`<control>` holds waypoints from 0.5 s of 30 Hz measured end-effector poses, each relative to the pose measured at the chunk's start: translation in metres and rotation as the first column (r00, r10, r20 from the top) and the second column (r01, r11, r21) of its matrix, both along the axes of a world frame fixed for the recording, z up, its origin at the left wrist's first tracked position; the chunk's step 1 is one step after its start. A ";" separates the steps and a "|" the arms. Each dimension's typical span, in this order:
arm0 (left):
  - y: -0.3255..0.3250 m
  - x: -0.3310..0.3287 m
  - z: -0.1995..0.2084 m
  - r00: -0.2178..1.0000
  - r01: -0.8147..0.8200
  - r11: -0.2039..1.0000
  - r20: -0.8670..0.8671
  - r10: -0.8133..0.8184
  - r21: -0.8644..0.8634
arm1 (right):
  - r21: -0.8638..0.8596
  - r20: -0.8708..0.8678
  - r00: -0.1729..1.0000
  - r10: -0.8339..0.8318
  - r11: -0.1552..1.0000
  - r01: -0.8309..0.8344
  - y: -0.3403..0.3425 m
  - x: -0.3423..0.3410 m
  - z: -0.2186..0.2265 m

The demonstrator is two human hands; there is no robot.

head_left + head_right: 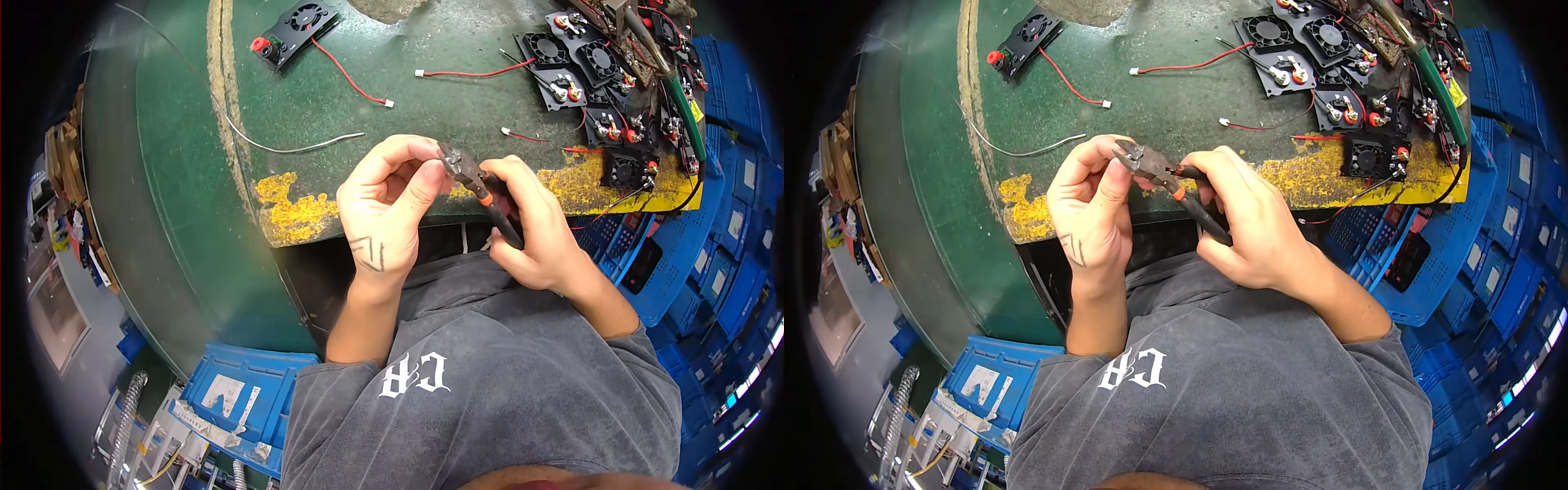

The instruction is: Assembling electronic components including circuit boards and cooling fans at a workstation.

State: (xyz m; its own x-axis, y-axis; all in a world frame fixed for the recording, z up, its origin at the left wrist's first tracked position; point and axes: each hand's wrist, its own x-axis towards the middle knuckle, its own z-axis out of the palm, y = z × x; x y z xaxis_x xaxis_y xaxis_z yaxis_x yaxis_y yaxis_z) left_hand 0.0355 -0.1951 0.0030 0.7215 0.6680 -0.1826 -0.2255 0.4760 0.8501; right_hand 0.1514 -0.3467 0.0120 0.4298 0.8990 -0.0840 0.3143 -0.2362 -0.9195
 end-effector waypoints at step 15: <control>-0.002 -0.007 0.014 0.999 -0.044 0.989 0.019 0.042 0.138 | 0.127 0.205 0.969 -0.141 0.985 0.116 0.001 -0.008 -0.001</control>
State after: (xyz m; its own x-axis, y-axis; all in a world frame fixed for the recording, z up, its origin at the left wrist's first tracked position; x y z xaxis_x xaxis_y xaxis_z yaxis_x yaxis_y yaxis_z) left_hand 0.0284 -0.1969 0.0165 0.6935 0.7165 -0.0747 -0.2578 0.3436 0.9030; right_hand 0.1431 -0.3459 0.0107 0.5394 0.8334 0.1206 0.4789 -0.1858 -0.8580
